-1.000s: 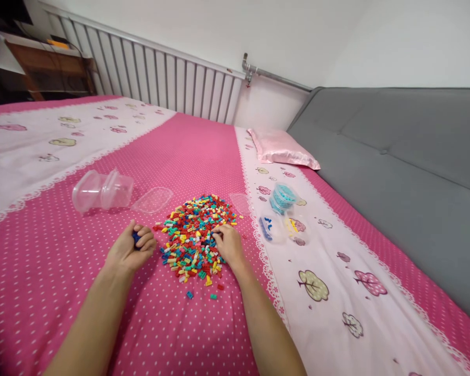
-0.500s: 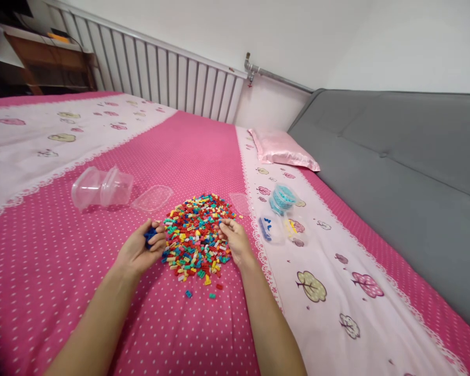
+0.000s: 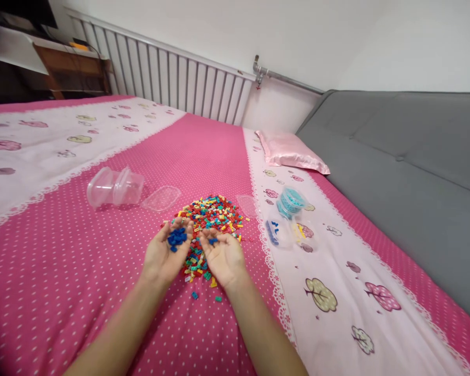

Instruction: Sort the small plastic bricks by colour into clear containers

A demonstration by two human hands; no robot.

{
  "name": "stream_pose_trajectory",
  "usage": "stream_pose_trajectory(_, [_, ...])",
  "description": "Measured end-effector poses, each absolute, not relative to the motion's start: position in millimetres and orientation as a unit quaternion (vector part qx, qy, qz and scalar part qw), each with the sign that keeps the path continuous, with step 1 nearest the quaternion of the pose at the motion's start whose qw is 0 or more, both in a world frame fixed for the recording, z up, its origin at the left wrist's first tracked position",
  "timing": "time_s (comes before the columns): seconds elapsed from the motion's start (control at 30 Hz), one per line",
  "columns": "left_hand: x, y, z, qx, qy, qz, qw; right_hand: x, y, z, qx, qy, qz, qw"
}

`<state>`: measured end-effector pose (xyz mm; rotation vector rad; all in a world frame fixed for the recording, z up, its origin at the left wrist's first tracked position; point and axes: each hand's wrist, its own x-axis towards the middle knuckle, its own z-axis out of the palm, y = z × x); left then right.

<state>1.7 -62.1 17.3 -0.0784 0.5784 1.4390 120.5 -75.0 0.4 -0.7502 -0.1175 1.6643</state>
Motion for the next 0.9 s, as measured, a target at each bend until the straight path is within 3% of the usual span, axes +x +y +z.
stream_pose_trajectory(0.33, [38.5,-100.6,12.9,0.243,0.286,0.738,0.560,75.2,-105.2,11.9,-0.290,-0.099,0.716,0.627])
stream_pose_trajectory(0.7, [37.4,-109.7,30.5,0.359,0.284,0.796,0.397,81.7,-104.4,2.9,-0.280,-0.045,0.812,0.511])
stream_pose_trajectory(0.9, [30.6,-93.9,23.1,0.407,0.249,0.837,0.270,141.5,-83.0,42.0,-0.243,0.015,0.782,0.574])
